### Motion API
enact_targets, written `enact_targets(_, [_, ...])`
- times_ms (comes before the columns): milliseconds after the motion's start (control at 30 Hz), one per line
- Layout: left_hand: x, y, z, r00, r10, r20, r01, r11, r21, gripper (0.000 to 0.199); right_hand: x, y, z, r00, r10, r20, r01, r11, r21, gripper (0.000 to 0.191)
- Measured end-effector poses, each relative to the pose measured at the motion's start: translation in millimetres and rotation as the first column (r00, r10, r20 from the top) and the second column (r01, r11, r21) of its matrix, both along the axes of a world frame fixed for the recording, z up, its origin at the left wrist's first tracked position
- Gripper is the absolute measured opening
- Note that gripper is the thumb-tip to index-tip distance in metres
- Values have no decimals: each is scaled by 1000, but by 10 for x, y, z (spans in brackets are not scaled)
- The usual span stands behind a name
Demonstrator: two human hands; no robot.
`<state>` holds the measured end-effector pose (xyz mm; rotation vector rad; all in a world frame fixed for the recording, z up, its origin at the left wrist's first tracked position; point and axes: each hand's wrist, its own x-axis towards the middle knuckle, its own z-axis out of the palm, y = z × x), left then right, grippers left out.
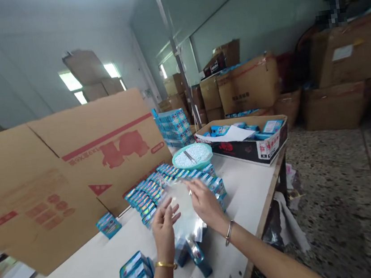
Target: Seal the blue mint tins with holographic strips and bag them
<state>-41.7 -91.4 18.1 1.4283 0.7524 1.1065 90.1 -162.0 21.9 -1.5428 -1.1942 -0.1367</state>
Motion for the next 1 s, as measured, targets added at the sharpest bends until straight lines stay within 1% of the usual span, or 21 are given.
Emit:
enact_targets(33, [20,22,54,998,49,29,-49,999,7,39,5,-59,187,989,-87,115,88,996,-1,44])
enact_targets(67, [32,42,89,993,102,57,-102,995,-2,38,-20,-103,349,964,-135,229,140,990,-8,45])
enact_targets(100, [32,55,97,985,151,78,-149,988,-32,37,-72,-123,469,933,-143,330,160,987,-26,46])
enact_targets(133, [17,57,77,978,189,85,-182,980,-83,36,-144,-116,536,903,-120,412,157,986,-56,46])
enact_targets(167, [-17,44,27,975,210,76,-197,969,-151,37,-229,-82,543,877,-71,475,135,986,-102,46])
enact_targets(200, [-70,13,-48,974,220,49,-205,954,-218,39,-319,-26,491,856,-8,517,108,981,-164,44])
enact_targets(233, [-142,-35,-139,975,222,2,-214,942,-259,42,-409,44,389,840,60,539,83,968,-237,42])
enact_targets(267, [-229,-95,-237,972,228,-58,-235,938,-256,44,-494,119,252,829,131,544,59,946,-318,38])
enact_targets(300, [-326,-162,-332,961,247,-124,-267,944,-195,45,-569,191,96,824,197,532,40,915,-401,33])
enact_targets(333, [-425,-227,-414,943,281,-179,-298,952,-76,45,-633,253,-60,823,254,509,20,882,-472,28])
enact_targets(367, [-518,-281,-478,923,321,-215,-310,947,82,43,-685,302,-201,826,301,476,-4,848,-529,24])
enact_targets(400, [-599,-316,-522,907,347,-239,-288,925,249,39,-723,337,-318,831,340,441,-33,821,-570,21])
enact_targets(467, [-708,-316,-551,895,334,-297,-145,846,513,29,-760,370,-454,842,388,374,-87,783,-616,19])
enact_targets(533, [-740,-239,-532,870,287,-400,40,769,638,26,-753,372,-474,857,396,330,-114,770,-628,19])
enact_targets(567, [-733,-189,-514,849,277,-451,114,736,667,26,-735,367,-454,867,386,316,-114,770,-628,21])
enact_targets(633, [-690,-104,-478,809,299,-506,204,664,719,28,-682,353,-391,891,350,291,-102,777,-622,23])
enact_targets(700, [-634,-62,-450,793,336,-508,253,578,776,31,-619,339,-326,921,294,254,-86,792,-604,24])
enact_targets(767, [-581,-42,-440,793,353,-497,281,512,812,33,-558,326,-278,946,238,218,-70,810,-582,22])
enact_targets(867, [-507,47,-457,754,392,-528,326,475,818,36,-489,309,-239,963,200,180,-74,840,-538,26])
enact_targets(933, [-442,156,-471,672,449,-590,394,457,797,42,-459,298,-221,965,197,174,-84,860,-504,30])
enact_targets(1000, [-358,261,-469,571,485,-662,501,433,749,49,-445,280,-196,960,205,189,-94,875,-475,31])
